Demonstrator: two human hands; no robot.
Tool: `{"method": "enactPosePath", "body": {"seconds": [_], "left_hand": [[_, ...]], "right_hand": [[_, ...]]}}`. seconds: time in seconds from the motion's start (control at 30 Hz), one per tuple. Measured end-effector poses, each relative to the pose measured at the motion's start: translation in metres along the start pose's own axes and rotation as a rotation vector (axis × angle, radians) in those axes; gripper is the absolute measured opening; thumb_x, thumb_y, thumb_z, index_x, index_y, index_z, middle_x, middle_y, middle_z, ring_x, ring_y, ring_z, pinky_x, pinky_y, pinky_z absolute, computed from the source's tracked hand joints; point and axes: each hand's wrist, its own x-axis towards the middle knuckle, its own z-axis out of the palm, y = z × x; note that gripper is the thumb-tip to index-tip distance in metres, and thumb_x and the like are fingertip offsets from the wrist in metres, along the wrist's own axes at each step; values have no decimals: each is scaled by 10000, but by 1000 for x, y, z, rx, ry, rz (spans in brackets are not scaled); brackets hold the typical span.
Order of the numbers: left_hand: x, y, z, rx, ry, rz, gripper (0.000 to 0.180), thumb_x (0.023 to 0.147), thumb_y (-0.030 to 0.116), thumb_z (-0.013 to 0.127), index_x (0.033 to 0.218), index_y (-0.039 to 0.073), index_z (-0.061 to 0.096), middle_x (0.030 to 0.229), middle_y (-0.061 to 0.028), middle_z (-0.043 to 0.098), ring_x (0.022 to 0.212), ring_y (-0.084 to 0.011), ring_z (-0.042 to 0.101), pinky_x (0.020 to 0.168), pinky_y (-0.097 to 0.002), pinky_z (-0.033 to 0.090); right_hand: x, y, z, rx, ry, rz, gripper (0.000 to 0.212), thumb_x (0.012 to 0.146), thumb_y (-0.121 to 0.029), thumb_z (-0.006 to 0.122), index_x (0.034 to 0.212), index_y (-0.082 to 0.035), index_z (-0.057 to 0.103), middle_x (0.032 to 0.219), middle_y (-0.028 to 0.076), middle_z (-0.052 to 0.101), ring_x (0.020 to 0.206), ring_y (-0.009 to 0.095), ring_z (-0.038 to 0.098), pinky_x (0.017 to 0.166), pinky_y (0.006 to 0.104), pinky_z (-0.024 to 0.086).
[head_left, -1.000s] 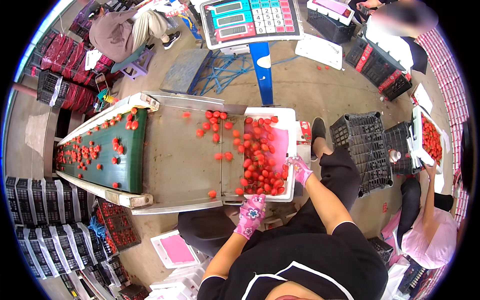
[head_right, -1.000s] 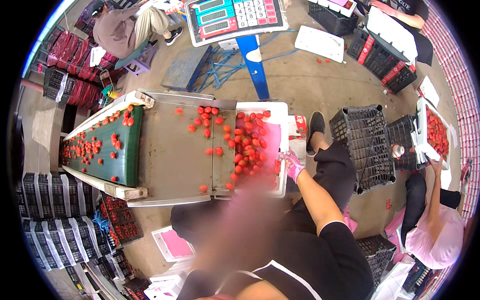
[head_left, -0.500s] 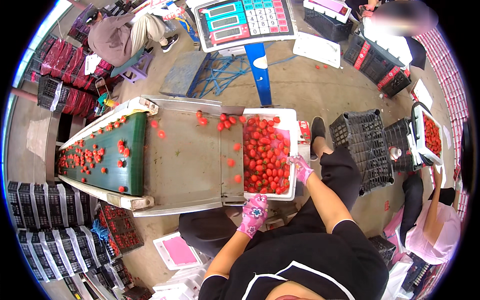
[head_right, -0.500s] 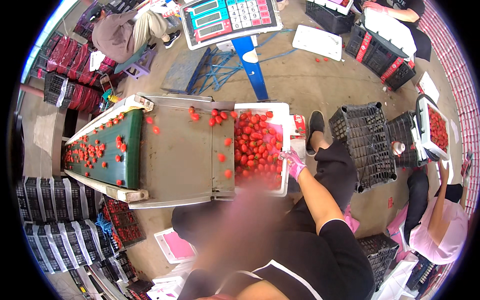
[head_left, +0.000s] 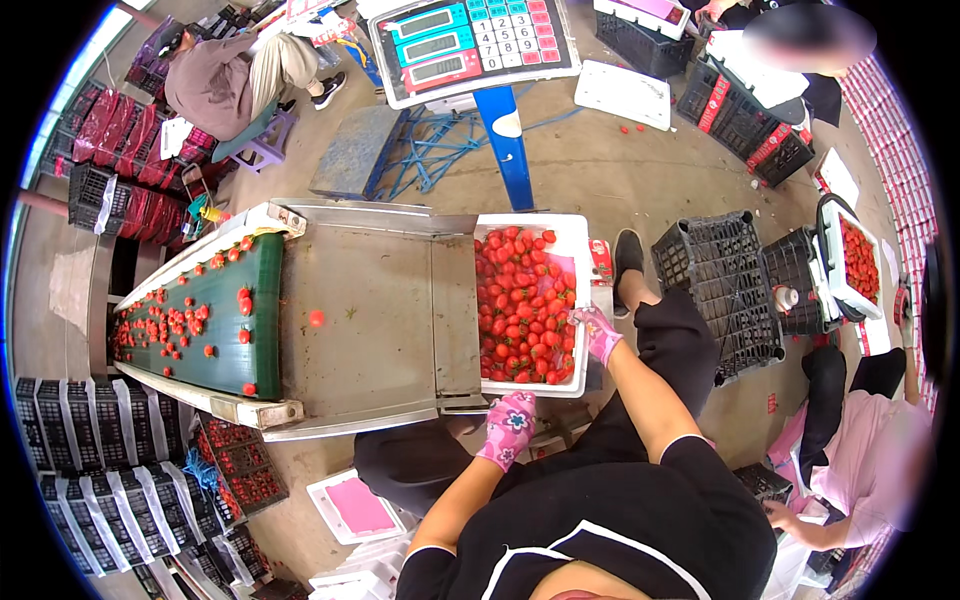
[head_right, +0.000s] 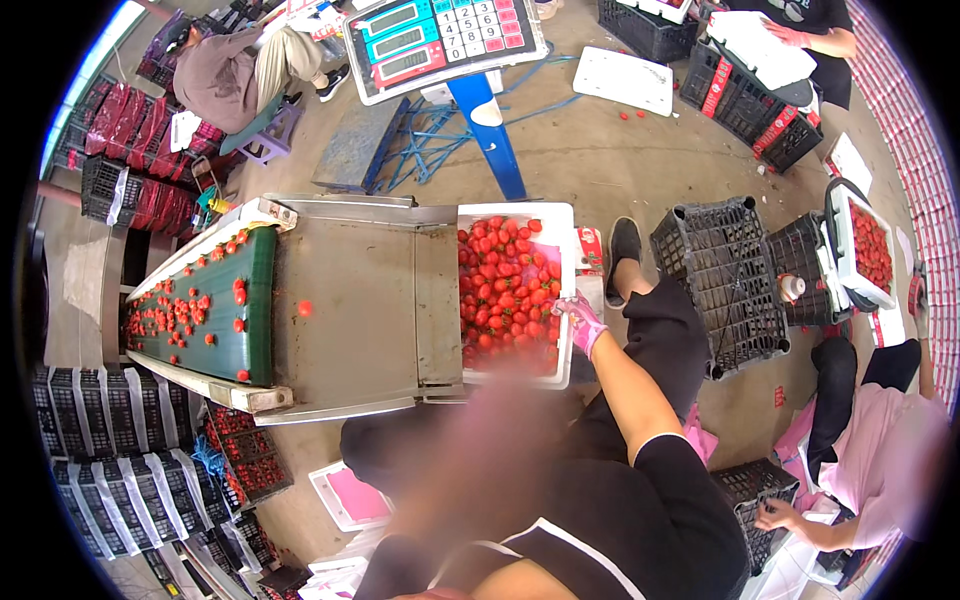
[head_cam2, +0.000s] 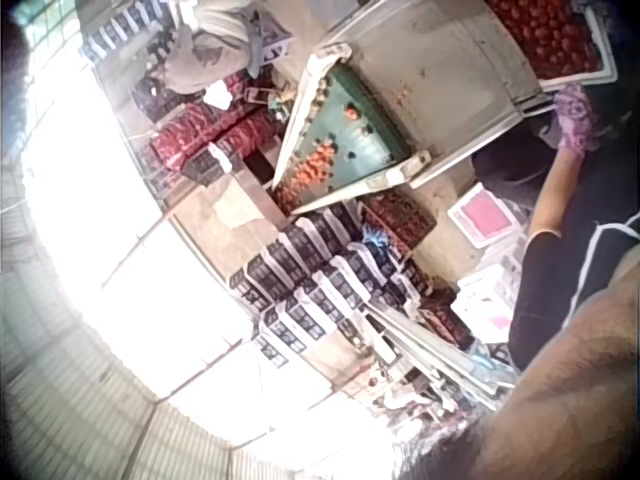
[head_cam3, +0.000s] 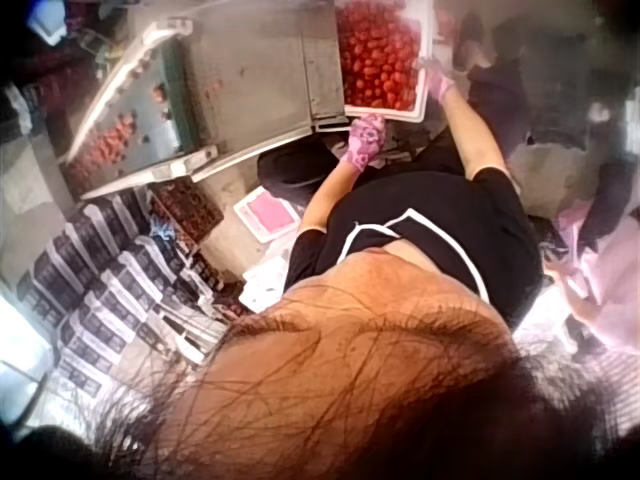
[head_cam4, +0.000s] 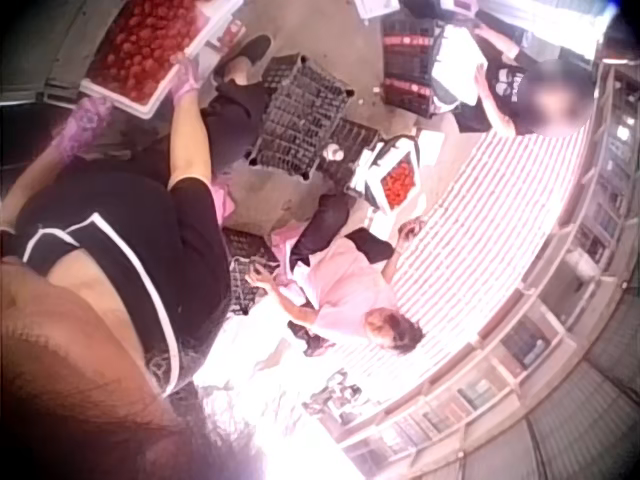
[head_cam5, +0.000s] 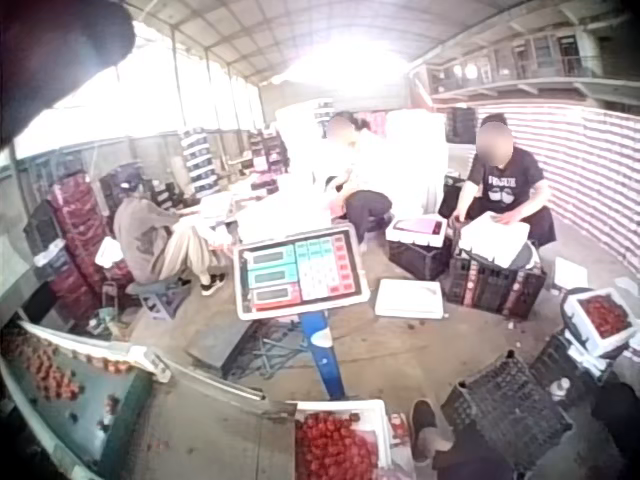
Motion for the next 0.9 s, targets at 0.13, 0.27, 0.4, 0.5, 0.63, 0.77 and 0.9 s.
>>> {"method": "enactPosePath", "body": {"seconds": [0.13,0.27,0.4,0.5,0.63,0.77,0.9], "left_hand": [[-1,11,-27,-85,6,-51,150,795,173,585,910,76,583,870,-114,633,809,-295,634,661,-430,505],[-16,30,-86,-168,13,-88,159,805,214,603,897,88,569,844,-107,623,792,-304,621,650,-442,494],[-34,11,-107,-322,220,119,107,808,164,609,884,99,570,795,-105,619,769,-320,613,652,-436,483],[-48,4,-123,-267,426,1,90,829,137,615,910,99,614,773,-124,656,704,-323,638,642,-413,509],[-57,-24,-138,-672,647,-181,78,808,94,649,883,92,627,750,-134,657,635,-320,636,585,-410,508],[-51,-18,-136,-258,624,-52,80,813,81,638,892,89,630,730,-106,655,646,-278,645,595,-357,505],[-56,-28,-129,-524,624,-164,86,817,114,640,900,92,635,749,-111,662,694,-257,657,640,-376,509]], "right_hand": [[0,-6,-7,-17,4,-24,270,818,12,577,1063,-42,478,811,16,515,729,136,535,706,273,487],[3,-13,-11,-32,-8,-32,283,808,9,596,1060,-38,477,795,15,512,739,142,539,724,279,485],[-2,-16,-6,3,-9,-45,315,788,16,629,1061,-37,482,792,33,536,748,168,559,733,293,491],[0,-24,-12,-54,39,-36,339,782,47,625,1077,-31,479,799,44,555,723,177,580,705,304,508],[6,-28,-15,-132,96,-54,358,784,47,638,1104,-22,492,818,55,596,667,162,604,609,278,522],[9,-35,-22,-359,113,-22,389,799,29,631,1154,-4,475,917,89,608,784,177,605,732,281,494],[5,-57,-7,-660,143,-157,577,820,6,623,1311,-9,320,1043,121,599,928,190,590,848,295,476]]}}
